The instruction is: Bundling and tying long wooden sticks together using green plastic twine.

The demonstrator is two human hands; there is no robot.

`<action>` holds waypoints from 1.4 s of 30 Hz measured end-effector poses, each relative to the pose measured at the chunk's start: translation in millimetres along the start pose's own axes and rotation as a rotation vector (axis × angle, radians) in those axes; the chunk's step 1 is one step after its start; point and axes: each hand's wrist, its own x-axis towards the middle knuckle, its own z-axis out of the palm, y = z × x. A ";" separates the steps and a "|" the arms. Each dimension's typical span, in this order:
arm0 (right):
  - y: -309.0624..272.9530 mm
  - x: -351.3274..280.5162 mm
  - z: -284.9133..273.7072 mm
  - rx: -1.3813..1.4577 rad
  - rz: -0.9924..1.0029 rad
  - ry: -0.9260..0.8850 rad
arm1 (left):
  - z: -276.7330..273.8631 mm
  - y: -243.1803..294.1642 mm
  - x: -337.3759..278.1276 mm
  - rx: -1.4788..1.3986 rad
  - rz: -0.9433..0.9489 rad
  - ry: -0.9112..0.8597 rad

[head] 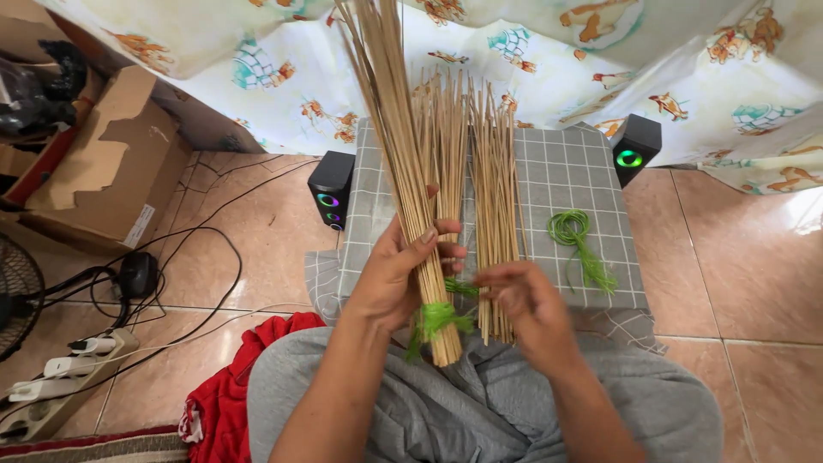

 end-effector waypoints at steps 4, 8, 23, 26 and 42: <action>-12.6 -4.8 4.1 0.052 0.135 -0.357 | 6.5 -6.6 -1.2 -0.304 -0.014 -0.193; -7.2 -5.0 6.1 0.040 0.254 -0.254 | 3.1 -18.4 2.9 -0.147 0.058 -0.039; -9.5 8.0 -20.5 -0.531 -0.353 0.213 | -4.7 -26.5 5.5 0.217 -0.059 -0.003; -6.7 5.3 -26.9 -0.664 -0.402 0.148 | -0.9 -27.7 6.7 0.249 0.007 0.002; 18.3 -8.3 -34.0 -0.969 -0.155 0.137 | -5.6 -15.2 5.5 0.109 0.120 0.267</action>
